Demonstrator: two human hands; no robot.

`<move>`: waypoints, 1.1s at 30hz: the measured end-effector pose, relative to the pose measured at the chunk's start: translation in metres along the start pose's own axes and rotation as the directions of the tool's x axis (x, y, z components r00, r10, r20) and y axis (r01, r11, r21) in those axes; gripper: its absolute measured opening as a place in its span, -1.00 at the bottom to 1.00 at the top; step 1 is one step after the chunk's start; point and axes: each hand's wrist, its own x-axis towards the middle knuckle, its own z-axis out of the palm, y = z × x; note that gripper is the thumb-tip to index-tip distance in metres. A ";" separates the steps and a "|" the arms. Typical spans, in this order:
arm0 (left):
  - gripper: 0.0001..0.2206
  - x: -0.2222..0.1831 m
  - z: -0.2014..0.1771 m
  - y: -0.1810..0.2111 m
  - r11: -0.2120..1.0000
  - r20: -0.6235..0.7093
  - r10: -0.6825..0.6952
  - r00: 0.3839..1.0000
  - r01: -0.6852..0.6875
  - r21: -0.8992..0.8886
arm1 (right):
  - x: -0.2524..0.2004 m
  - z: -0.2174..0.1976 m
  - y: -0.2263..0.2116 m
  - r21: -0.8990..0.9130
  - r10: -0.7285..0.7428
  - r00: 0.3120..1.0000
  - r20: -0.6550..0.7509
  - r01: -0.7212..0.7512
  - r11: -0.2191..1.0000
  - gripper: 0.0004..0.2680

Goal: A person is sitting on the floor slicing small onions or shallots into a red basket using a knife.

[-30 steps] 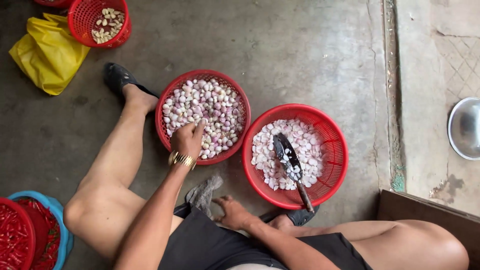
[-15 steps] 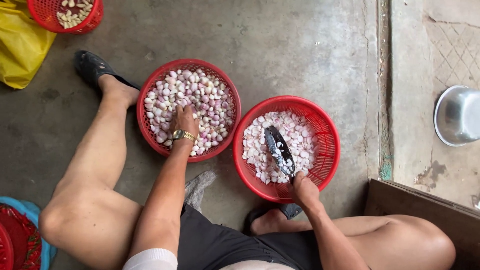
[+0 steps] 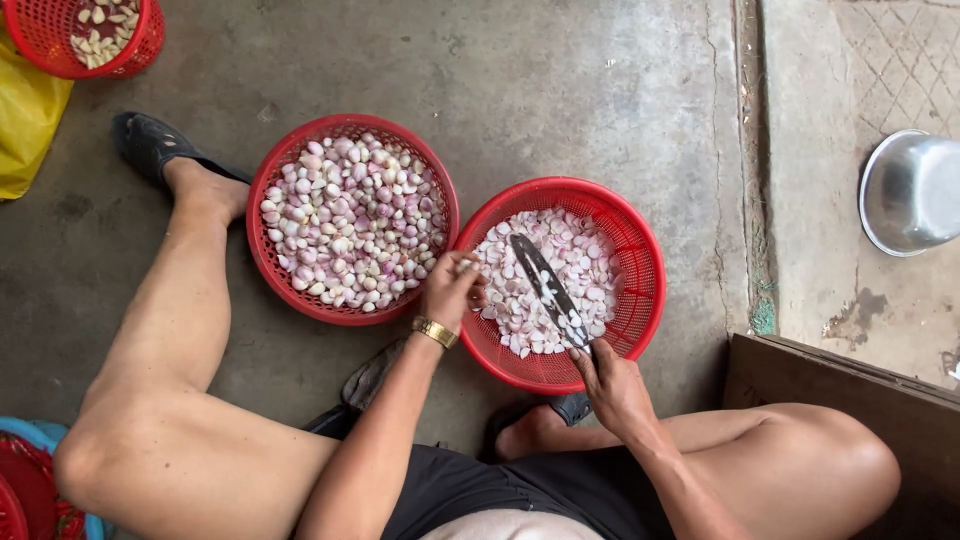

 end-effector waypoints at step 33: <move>-0.74 -0.051 0.047 -0.052 0.999 0.194 -0.017 0.981 0.026 -0.046 | 0.023 0.023 0.010 -0.280 -0.121 0.985 -0.121 0.083 0.956 -0.69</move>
